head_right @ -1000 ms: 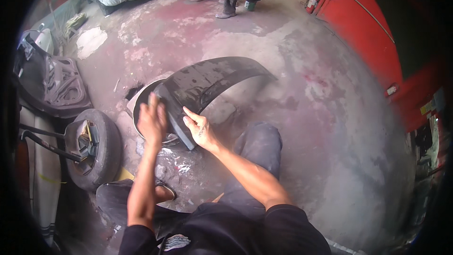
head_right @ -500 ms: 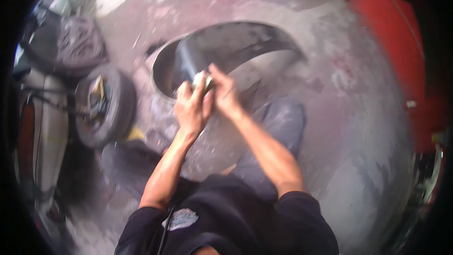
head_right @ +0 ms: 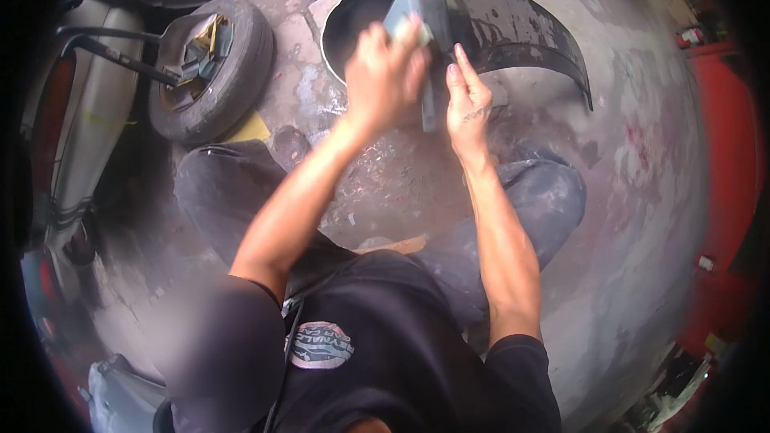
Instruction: The person sits on the floor and sands a black plastic car part, likely a bumper or trim, using a sanding block. They repeatedly dip the block into a bucket of water and scrub the surface of the part, flipping it over to work on different sections.
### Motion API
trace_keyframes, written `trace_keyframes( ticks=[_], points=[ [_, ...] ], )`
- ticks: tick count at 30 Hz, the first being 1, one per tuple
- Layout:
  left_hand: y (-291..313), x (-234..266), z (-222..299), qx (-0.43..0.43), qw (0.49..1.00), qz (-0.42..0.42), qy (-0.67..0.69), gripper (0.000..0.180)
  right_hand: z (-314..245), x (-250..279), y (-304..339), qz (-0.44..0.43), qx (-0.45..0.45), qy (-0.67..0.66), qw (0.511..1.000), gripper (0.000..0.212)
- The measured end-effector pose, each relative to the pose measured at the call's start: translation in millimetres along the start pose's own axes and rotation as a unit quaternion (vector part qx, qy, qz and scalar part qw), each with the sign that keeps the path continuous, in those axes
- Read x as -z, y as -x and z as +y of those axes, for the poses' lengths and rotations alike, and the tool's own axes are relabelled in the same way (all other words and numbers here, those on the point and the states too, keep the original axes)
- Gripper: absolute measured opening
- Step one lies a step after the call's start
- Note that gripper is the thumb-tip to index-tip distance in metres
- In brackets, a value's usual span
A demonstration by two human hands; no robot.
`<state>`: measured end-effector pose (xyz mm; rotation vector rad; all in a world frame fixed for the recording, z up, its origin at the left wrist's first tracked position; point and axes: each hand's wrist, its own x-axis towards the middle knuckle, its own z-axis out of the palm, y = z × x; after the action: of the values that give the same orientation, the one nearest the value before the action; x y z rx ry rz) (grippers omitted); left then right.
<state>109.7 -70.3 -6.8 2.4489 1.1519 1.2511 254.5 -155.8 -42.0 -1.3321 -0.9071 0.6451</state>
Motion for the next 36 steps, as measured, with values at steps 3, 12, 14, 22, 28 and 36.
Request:
trace_keyframes(
  ticks=[3, 12, 14, 22, 28, 36],
  points=[
    [-57.0, -15.4, -43.6, 0.042, 0.995, 0.043, -0.077, 0.048, -2.7, 1.4, -0.5, -0.019, -0.058, 0.007, 0.998, 0.042],
    [3.1, -4.6, -11.5, 0.033, 0.999, 0.029, 0.011, 0.063, -2.2, 2.5, 1.0, 0.000, -0.015, 0.024, 1.000, 0.042],
    [-9.2, -13.0, -32.1, 0.083, 0.995, 0.051, -0.024, 0.060, -7.5, 0.9, -2.7, -0.004, -0.028, 0.003, 1.000, 0.042],
    [58.1, -14.0, 7.6, 0.028, 0.990, 0.083, 0.110, 0.063, -11.7, 4.8, -8.3, 0.010, -0.060, -0.043, 0.997, 0.044],
    [52.1, -20.7, -1.3, 0.109, 0.981, 0.125, 0.098, 0.065, -11.6, 8.7, -16.3, -0.019, -0.067, -0.055, 0.996, 0.045],
    [29.7, -20.6, -26.4, 0.183, 0.968, 0.139, 0.098, 0.059, -23.4, 5.9, -17.4, -0.013, -0.062, -0.009, 0.998, 0.048]
  ],
)
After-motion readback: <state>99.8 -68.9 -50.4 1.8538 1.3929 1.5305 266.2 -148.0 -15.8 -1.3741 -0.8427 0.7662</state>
